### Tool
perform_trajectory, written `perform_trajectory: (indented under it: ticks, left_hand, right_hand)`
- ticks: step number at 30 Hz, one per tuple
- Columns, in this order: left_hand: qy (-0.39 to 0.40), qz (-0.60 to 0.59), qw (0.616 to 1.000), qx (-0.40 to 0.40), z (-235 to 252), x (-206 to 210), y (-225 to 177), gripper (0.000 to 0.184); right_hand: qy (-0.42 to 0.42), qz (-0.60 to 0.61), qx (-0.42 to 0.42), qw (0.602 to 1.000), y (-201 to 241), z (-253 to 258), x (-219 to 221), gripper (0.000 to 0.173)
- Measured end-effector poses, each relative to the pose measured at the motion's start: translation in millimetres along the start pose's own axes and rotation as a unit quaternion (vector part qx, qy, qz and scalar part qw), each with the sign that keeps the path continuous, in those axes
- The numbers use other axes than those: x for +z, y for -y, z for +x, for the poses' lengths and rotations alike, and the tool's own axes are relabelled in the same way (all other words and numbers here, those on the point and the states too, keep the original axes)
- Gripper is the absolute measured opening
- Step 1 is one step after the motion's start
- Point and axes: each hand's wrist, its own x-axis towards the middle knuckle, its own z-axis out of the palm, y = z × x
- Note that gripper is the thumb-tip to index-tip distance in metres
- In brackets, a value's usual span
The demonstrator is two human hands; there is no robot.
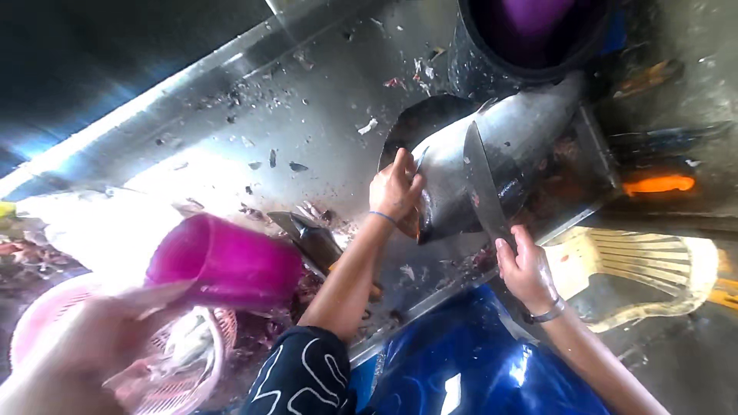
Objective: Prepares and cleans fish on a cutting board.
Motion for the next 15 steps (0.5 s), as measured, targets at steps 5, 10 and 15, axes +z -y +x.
perform_trajectory:
  ticks: [5, 10, 15]
  left_hand:
    - [-0.048, 0.003, 0.998, 0.032, 7, 4, 10, 0.03]
    - [-0.089, 0.007, 0.994, 0.068, 5, 12, 16, 0.029]
    - [-0.137, -0.008, 0.988, 0.077, -1, 21, 17, 0.029]
  right_hand:
    - [0.023, -0.039, -0.003, 0.999, 31, 6, 4, 0.038]
    - [0.011, -0.116, -0.023, 0.993, 67, 11, 10, 0.031]
    - [0.027, -0.179, -0.012, 0.983, 84, 16, 20, 0.031]
